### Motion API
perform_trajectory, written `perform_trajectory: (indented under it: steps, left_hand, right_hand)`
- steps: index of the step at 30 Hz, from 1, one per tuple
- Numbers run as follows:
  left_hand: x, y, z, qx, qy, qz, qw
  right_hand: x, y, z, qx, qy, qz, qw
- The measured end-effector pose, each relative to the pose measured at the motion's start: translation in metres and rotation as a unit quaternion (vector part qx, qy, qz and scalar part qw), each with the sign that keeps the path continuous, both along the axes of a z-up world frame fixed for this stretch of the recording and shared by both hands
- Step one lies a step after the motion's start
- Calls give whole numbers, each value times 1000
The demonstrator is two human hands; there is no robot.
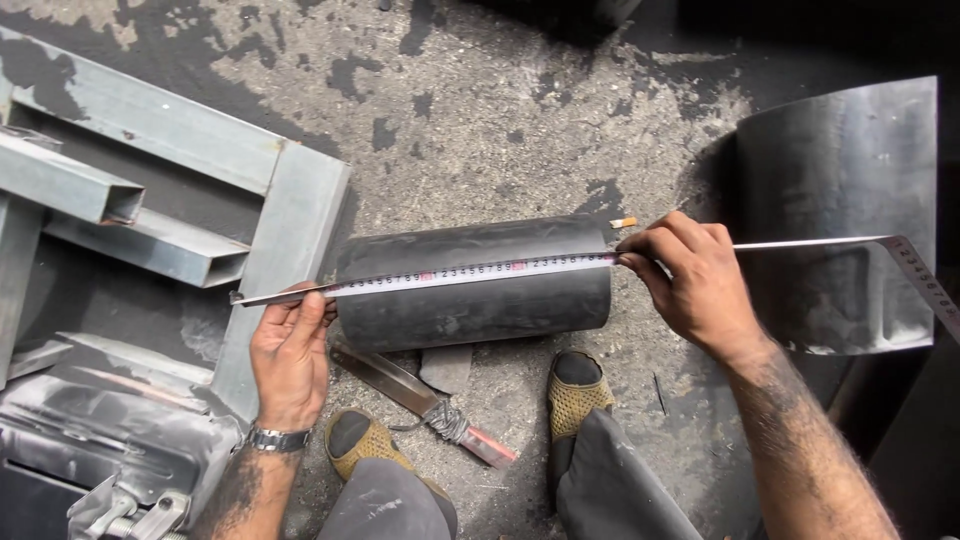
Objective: Measure different rubber components using a measuring tape in a workshop setting.
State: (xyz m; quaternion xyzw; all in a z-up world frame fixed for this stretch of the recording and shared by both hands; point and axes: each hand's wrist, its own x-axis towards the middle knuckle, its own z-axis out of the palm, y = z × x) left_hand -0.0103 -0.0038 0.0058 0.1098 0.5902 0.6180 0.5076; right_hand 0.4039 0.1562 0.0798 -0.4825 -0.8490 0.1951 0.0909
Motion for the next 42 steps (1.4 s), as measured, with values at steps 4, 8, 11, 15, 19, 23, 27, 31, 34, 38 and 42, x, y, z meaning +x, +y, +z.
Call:
perform_trajectory:
  steps: [4, 8, 11, 15, 19, 23, 27, 31, 34, 38, 42]
  left_hand:
    - [-3, -1, -1, 12, -10, -6, 1000]
    - [-6, -2, -3, -2, -12, 1, 1000]
    - [-7, -3, -3, -3, -10, 0, 1000]
    - [3, 5, 11, -1, 11, -47, 999]
    - [16, 30, 31, -92, 36, -112, 989]
    - [19, 47, 38, -231, 47, -189, 953]
    - [25, 47, 41, -157, -49, -167, 972]
    - [22, 38, 50, -130, -46, -181, 974]
    - [17, 37, 55, -86, 0, -251, 964]
    - [12, 32, 38, -39, 92, -323, 941]
    - [20, 16, 7, -134, 143, -364, 911]
  right_hand:
    - [2, -1, -1, 10, 10, -3, 1000]
    - [1, -2, 1, 17, 20, 1, 1000]
    - [0, -1, 3, 1, 12, -8, 1000]
    - [-5, -5, 14, -48, -23, -49, 997]
    - [-19, 8, 39, -173, 0, -170, 970]
    - [-26, 11, 10, -381, 52, -236, 893]
    - [-38, 15, 9, -493, 240, -365, 752]
    - [-30, 3, -2, -488, 191, -382, 761]
    - [-18, -11, 3, -456, 241, -378, 769]
    - [-13, -25, 8, -406, 381, -350, 754]
    - [12, -50, -43, -364, 368, -243, 820]
